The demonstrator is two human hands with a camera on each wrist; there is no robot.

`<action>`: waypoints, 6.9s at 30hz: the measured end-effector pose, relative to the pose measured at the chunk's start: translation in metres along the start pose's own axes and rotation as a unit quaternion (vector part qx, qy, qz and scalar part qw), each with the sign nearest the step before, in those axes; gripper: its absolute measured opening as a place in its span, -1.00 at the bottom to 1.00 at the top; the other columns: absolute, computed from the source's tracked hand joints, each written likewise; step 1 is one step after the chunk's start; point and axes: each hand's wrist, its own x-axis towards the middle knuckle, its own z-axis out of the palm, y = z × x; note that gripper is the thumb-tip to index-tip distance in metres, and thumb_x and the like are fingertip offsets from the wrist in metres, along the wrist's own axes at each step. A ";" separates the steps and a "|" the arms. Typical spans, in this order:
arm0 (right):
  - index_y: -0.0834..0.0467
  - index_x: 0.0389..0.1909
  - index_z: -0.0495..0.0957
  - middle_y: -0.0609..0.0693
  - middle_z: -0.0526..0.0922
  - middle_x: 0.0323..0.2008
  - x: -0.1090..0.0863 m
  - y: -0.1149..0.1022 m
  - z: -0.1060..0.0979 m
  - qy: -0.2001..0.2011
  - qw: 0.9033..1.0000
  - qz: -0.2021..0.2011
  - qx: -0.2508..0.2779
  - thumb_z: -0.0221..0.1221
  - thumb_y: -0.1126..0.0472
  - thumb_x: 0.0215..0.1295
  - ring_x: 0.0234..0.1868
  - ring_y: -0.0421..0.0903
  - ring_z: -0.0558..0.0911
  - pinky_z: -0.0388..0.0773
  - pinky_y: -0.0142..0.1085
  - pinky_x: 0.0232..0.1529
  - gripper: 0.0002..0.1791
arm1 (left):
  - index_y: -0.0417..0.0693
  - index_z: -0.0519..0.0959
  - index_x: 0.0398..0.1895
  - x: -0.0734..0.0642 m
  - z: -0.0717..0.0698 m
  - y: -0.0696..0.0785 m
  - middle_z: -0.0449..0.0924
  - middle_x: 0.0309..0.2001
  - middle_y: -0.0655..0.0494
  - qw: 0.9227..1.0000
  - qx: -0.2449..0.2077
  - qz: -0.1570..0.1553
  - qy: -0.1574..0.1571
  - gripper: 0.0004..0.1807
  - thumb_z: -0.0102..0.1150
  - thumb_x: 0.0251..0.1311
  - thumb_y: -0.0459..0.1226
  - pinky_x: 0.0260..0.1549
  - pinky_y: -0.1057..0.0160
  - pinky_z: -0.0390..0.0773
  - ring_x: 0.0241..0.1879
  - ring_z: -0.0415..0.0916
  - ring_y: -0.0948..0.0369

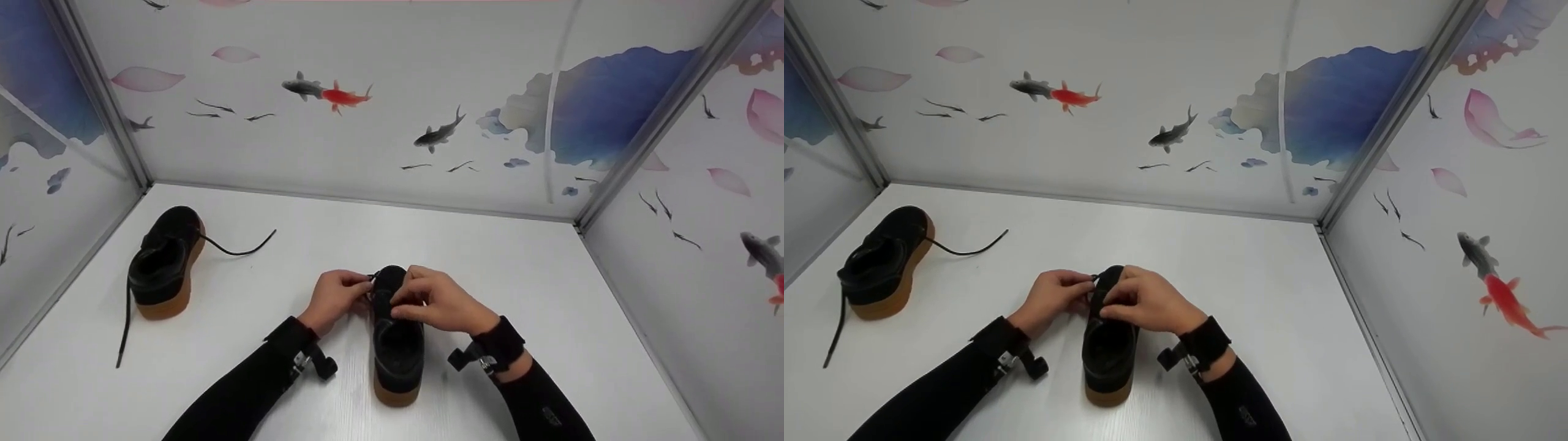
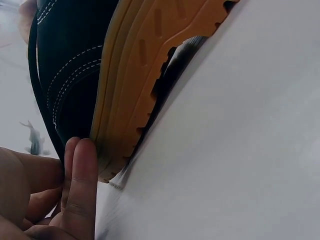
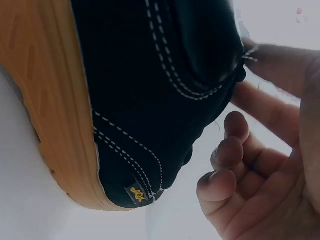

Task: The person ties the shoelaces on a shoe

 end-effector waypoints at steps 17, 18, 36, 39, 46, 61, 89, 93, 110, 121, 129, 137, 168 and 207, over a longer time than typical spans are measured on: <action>0.04 -0.08 0.93 -0.11 0.55 -0.20 0.004 -0.005 0.001 -0.032 0.999 -0.006 0.021 0.57 0.09 0.36 -0.12 -0.15 0.56 0.54 -0.31 -0.09 -0.81 | -0.46 0.76 0.06 0.000 -0.005 0.003 0.82 -0.26 -0.09 0.999 -0.027 -0.009 -0.018 -0.75 0.41 0.45 -0.41 -0.40 0.24 0.80 -0.47 0.75 0.20; 0.04 -0.08 0.92 -0.12 0.55 -0.19 0.004 -0.005 0.002 -0.033 0.999 -0.008 0.020 0.56 0.08 0.38 -0.11 -0.15 0.56 0.55 -0.31 -0.08 -0.82 | -0.46 0.76 0.06 0.000 -0.006 0.003 0.81 -0.27 -0.09 0.999 -0.029 -0.010 -0.019 -0.75 0.41 0.45 -0.41 -0.41 0.24 0.80 -0.47 0.75 0.20; 0.05 -0.31 0.84 -0.11 0.56 -0.23 0.000 -0.009 0.005 0.002 0.999 -0.031 -0.037 0.50 0.21 0.48 -0.19 -0.19 0.61 0.65 -0.32 -0.20 -0.89 | -0.45 0.76 0.06 0.004 -0.001 0.001 0.82 -0.24 -0.09 0.998 -0.043 -0.002 -0.036 -0.76 0.41 0.42 -0.44 -0.38 0.26 0.79 -0.43 0.74 0.22; 0.07 -0.28 0.87 -0.12 0.58 -0.25 0.002 -0.010 0.006 0.013 0.997 -0.041 -0.066 0.51 0.20 0.47 -0.22 -0.20 0.62 0.66 -0.33 -0.23 -0.91 | -0.48 0.75 0.05 0.002 -0.002 0.000 0.81 -0.25 -0.10 0.998 -0.048 0.001 -0.028 -0.76 0.41 0.41 -0.45 -0.39 0.25 0.79 -0.44 0.74 0.21; 0.09 -0.31 0.87 -0.12 0.58 -0.28 0.004 -0.013 0.010 0.048 0.982 -0.089 -0.160 0.56 0.28 0.33 -0.27 -0.23 0.61 0.64 -0.39 -0.29 -0.94 | -0.48 0.74 0.05 0.000 -0.006 0.001 0.81 -0.25 -0.09 0.998 -0.051 -0.005 -0.035 -0.75 0.42 0.42 -0.44 -0.37 0.24 0.80 -0.42 0.75 0.20; 0.05 -0.34 0.81 -0.19 0.57 -0.28 0.004 -0.014 0.013 0.016 0.997 -0.009 -0.079 0.46 0.40 0.25 -0.25 -0.24 0.58 0.64 -0.36 -0.26 -0.84 | -0.48 0.74 0.04 0.001 -0.004 0.001 0.80 -0.26 -0.13 0.998 -0.060 -0.015 -0.034 -0.75 0.43 0.41 -0.45 -0.39 0.25 0.80 -0.43 0.75 0.21; 0.05 -0.41 0.77 -0.17 0.59 -0.33 0.007 -0.014 0.015 0.049 0.996 -0.007 -0.074 0.54 0.29 0.36 -0.27 -0.23 0.60 0.63 -0.34 -0.28 -0.82 | -0.45 0.54 0.39 0.002 -0.015 0.011 0.80 -0.15 -0.28 0.994 0.101 0.023 -0.044 -0.58 0.22 0.56 -0.46 -0.43 0.21 0.77 -0.44 0.77 0.10; 0.05 -0.41 0.79 -0.16 0.57 -0.36 0.005 -0.014 0.014 0.054 0.996 -0.005 -0.075 0.54 0.30 0.35 -0.31 -0.23 0.58 0.61 -0.36 -0.33 -0.84 | -0.46 0.48 0.47 0.001 -0.015 0.013 0.72 0.16 -0.28 0.991 0.114 -0.011 -0.065 -0.54 0.14 0.61 -0.44 -0.46 0.24 0.73 -0.43 0.73 0.13; 0.00 -0.38 0.79 -0.22 0.61 -0.39 0.009 -0.015 0.017 0.058 0.992 0.109 0.013 0.50 0.26 0.37 -0.36 -0.24 0.57 0.54 -0.38 -0.33 -0.86 | -0.15 0.83 -0.07 -0.001 -0.041 0.037 0.76 -0.29 0.18 0.951 0.254 0.083 -0.156 -0.83 0.38 0.53 -0.23 -0.42 0.31 0.56 -0.43 0.57 0.31; 0.06 -0.38 0.77 -0.18 0.63 -0.42 0.007 -0.016 0.017 0.070 0.978 0.194 0.039 0.49 0.16 0.38 -0.44 -0.24 0.56 0.53 -0.38 -0.41 -0.86 | 0.06 0.83 -0.22 -0.020 -0.048 0.068 0.66 -0.36 0.37 0.911 0.325 0.142 -0.209 -0.91 0.41 0.49 -0.22 -0.31 0.25 0.51 -0.36 0.51 0.32; 0.10 -0.39 0.75 -0.18 0.61 -0.50 0.007 -0.017 0.016 0.074 0.969 0.226 0.067 0.48 0.12 0.36 -0.50 -0.22 0.50 0.44 -0.37 -0.46 -0.81 | 0.04 0.84 -0.22 -0.031 -0.051 0.089 0.67 -0.31 0.36 0.889 0.342 0.205 -0.225 -0.93 0.42 0.45 -0.29 -0.27 0.27 0.55 -0.33 0.52 0.35; 0.09 -0.44 0.71 -0.18 0.60 -0.50 0.008 -0.017 0.017 0.074 0.963 0.248 0.071 0.46 0.12 0.36 -0.47 -0.21 0.50 0.43 -0.36 -0.44 -0.79 | 0.07 0.81 -0.29 -0.034 -0.051 0.096 0.59 -0.33 0.38 0.872 0.323 0.260 -0.262 -0.88 0.42 0.40 -0.35 -0.28 0.28 0.57 -0.32 0.55 0.31; 0.09 -0.48 0.69 -0.20 0.56 -0.52 0.007 -0.012 0.015 0.072 0.960 0.247 0.111 0.46 0.14 0.34 -0.49 -0.22 0.46 0.39 -0.38 -0.45 -0.77 | -0.08 0.73 -0.40 -0.030 -0.047 0.086 0.85 -0.19 0.09 0.907 0.124 0.205 -0.348 -0.71 0.35 0.60 -0.24 -0.35 0.04 0.80 -0.32 0.80 0.06; 0.10 -0.38 0.78 -0.20 0.64 -0.45 0.006 -0.011 0.014 0.062 0.960 0.248 0.111 0.46 0.11 0.36 -0.40 -0.22 0.52 0.44 -0.39 -0.37 -0.83 | -0.17 0.85 0.04 -0.030 -0.047 0.086 0.77 -0.10 0.10 0.874 0.277 0.263 -0.301 -0.78 0.44 0.41 -0.50 -0.20 0.29 0.71 -0.19 0.69 0.29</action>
